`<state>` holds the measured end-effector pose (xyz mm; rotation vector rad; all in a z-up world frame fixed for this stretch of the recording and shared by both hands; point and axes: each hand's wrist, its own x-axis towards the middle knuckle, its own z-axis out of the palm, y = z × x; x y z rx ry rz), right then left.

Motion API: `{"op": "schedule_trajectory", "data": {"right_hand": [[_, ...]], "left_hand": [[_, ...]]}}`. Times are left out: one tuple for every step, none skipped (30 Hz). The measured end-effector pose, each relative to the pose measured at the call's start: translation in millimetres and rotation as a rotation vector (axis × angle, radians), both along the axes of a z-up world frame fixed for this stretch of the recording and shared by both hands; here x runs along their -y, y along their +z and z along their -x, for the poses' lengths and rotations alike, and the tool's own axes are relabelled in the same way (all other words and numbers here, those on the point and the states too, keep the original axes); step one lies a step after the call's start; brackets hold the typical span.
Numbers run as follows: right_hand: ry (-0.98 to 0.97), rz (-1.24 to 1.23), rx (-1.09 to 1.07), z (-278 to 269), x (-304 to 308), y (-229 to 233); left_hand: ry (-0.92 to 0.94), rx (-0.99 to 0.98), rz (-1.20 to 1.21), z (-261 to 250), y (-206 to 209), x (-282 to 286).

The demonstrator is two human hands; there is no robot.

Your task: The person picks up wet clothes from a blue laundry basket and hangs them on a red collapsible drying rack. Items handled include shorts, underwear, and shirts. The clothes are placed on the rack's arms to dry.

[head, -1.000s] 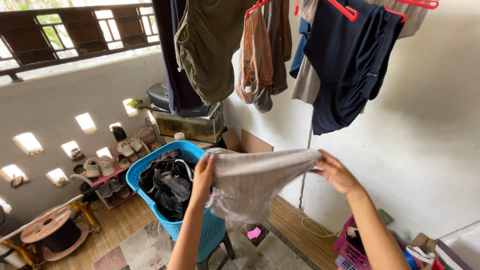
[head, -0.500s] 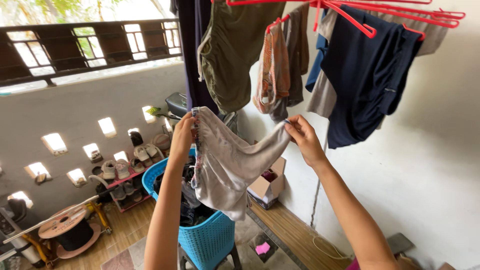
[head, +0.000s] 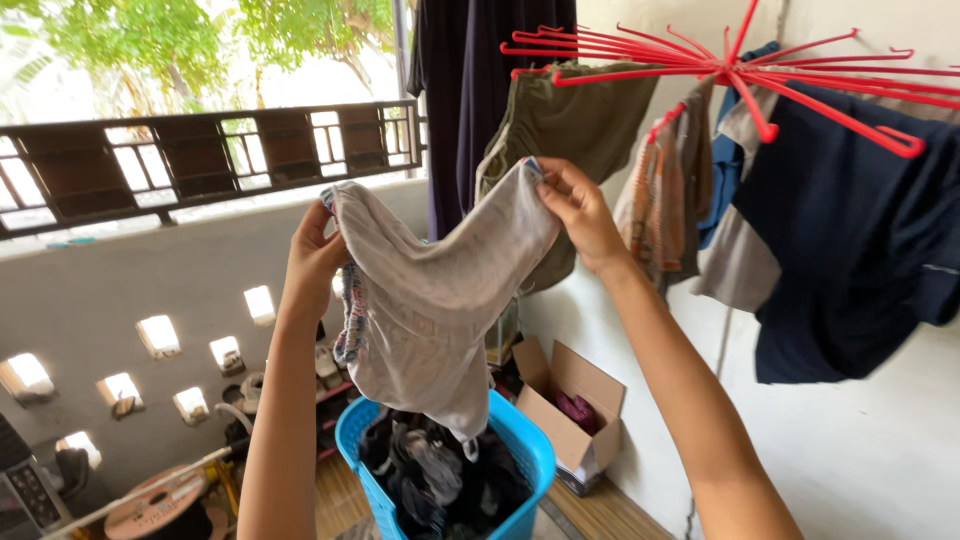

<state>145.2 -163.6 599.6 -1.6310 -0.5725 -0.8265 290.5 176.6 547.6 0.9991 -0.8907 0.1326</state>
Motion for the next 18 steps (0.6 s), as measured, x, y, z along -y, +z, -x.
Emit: {"op": "schedule_trajectory", "data": {"right_hand": [[0.004, 0.004, 0.028, -13.6, -1.3, 10.3], [-0.016, -0.004, 0.069, -25.3, -1.4, 19.6], [-0.036, -0.013, 0.111, -36.2, -0.4, 28.3], [-0.056, -0.022, 0.151, -46.6, 1.7, 36.4], [-0.058, -0.062, 0.151, -56.2, 5.0, 44.4], [-0.060, -0.102, 0.151, -64.3, 8.8, 52.0], [-0.062, -0.142, 0.152, -71.2, 12.9, 58.9], [-0.080, -0.160, 0.161, -77.3, 18.0, 66.2], [-0.099, -0.178, 0.170, -82.0, 22.8, 73.2], [-0.118, -0.193, 0.178, -84.3, 27.2, 79.9], [-0.135, -0.182, 0.173, -84.7, 31.5, 85.7], [-0.150, -0.168, 0.168, -84.8, 36.8, 93.1], [-0.164, -0.155, 0.164, -84.1, 41.6, 99.3], [-0.182, -0.151, 0.167, -83.1, 45.3, 105.5], [-0.199, -0.147, 0.171, -81.2, 49.3, 111.5], [-0.215, -0.143, 0.177, -80.5, 53.4, 118.2], [-0.227, -0.149, 0.164, -79.6, 57.8, 124.1], [-0.238, -0.154, 0.150, -78.8, 62.0, 129.6]], "left_hand": [[-0.001, 0.006, 0.027, -11.7, 6.1, -4.9], [-0.006, 0.010, 0.057, -22.8, 10.5, -8.0], [-0.006, 0.012, 0.092, -33.2, 14.3, -10.9], [-0.005, 0.012, 0.126, -42.6, 18.4, -14.1], [-0.005, 0.013, 0.160, -51.0, 23.1, -17.0], [-0.006, 0.017, 0.171, -58.4, 28.6, -19.2], [-0.007, 0.022, 0.183, -65.0, 34.9, -20.5], [-0.009, 0.027, 0.196, -70.6, 41.5, -20.4], [0.002, 0.038, 0.198, -74.7, 47.1, -19.6], [0.012, 0.048, 0.205, -77.4, 51.6, -17.0], [0.022, 0.058, 0.212, -80.0, 55.9, -13.5], [-0.013, 0.069, 0.241, -83.5, 61.0, -8.9], [-0.049, 0.079, 0.270, -87.3, 65.6, -4.0], [-0.083, 0.092, 0.301, -91.0, 69.6, 0.2], [-0.089, 0.093, 0.303, -94.6, 72.7, 5.1], [-0.093, 0.096, 0.305, -99.0, 76.5, 11.0], [-0.098, 0.099, 0.308, -103.2, 80.2, 17.8], [-0.074, 0.109, 0.314, -106.7, 84.1, 25.1]]}}
